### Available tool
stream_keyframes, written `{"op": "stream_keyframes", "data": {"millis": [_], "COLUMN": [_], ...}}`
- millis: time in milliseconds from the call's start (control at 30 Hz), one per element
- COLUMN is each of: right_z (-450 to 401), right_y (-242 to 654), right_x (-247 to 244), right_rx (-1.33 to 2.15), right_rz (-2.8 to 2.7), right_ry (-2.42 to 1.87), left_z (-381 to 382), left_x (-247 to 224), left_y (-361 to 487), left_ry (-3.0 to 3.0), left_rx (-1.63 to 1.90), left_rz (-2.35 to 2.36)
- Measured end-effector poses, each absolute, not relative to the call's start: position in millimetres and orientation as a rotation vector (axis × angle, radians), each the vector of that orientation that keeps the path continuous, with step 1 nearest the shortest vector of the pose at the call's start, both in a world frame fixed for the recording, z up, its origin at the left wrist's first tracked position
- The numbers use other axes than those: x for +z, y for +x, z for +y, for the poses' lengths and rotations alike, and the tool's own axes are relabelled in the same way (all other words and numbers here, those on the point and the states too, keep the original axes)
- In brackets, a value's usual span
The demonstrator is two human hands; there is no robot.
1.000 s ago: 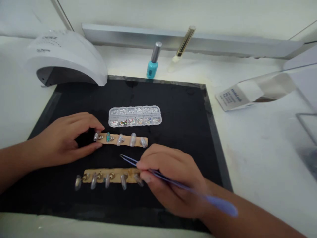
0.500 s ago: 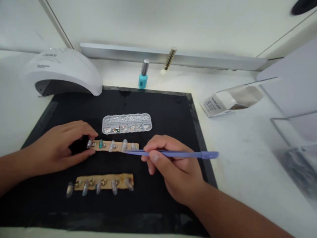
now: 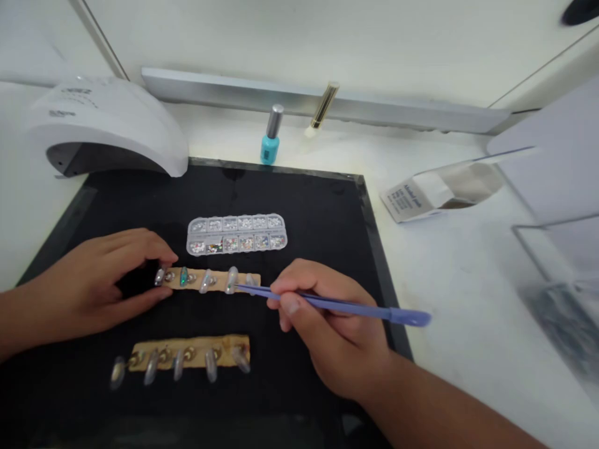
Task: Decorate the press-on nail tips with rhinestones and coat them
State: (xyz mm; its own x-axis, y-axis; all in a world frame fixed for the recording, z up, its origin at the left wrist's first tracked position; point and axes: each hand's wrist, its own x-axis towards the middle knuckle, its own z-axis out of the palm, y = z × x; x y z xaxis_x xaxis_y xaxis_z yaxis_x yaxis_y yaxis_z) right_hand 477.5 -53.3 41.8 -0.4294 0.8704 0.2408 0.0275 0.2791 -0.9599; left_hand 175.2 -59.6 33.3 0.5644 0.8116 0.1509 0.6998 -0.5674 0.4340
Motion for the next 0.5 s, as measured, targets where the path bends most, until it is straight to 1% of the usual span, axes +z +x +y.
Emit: {"op": "stream_keyframes", "data": {"millis": [167, 400, 500], "right_z": [-51.2, -51.1, -47.2], "right_y": [476.5, 475.4, 475.6], "right_x": [42.1, 43.1, 41.5], "right_rx": [1.250, 1.295, 1.291], "right_rz": [-1.701, -1.512, -1.436], "right_ry": [-0.799, -0.779, -0.756], "left_z": [-59.2, -60.3, -62.1], "left_x": [32.7, 36.7, 41.6], "left_y": [175.4, 172.2, 170.1], "left_ry": [2.482, 2.462, 2.411], "left_rx": [0.477, 0.469, 0.539], "left_rz": [1.242, 1.220, 1.153]}}
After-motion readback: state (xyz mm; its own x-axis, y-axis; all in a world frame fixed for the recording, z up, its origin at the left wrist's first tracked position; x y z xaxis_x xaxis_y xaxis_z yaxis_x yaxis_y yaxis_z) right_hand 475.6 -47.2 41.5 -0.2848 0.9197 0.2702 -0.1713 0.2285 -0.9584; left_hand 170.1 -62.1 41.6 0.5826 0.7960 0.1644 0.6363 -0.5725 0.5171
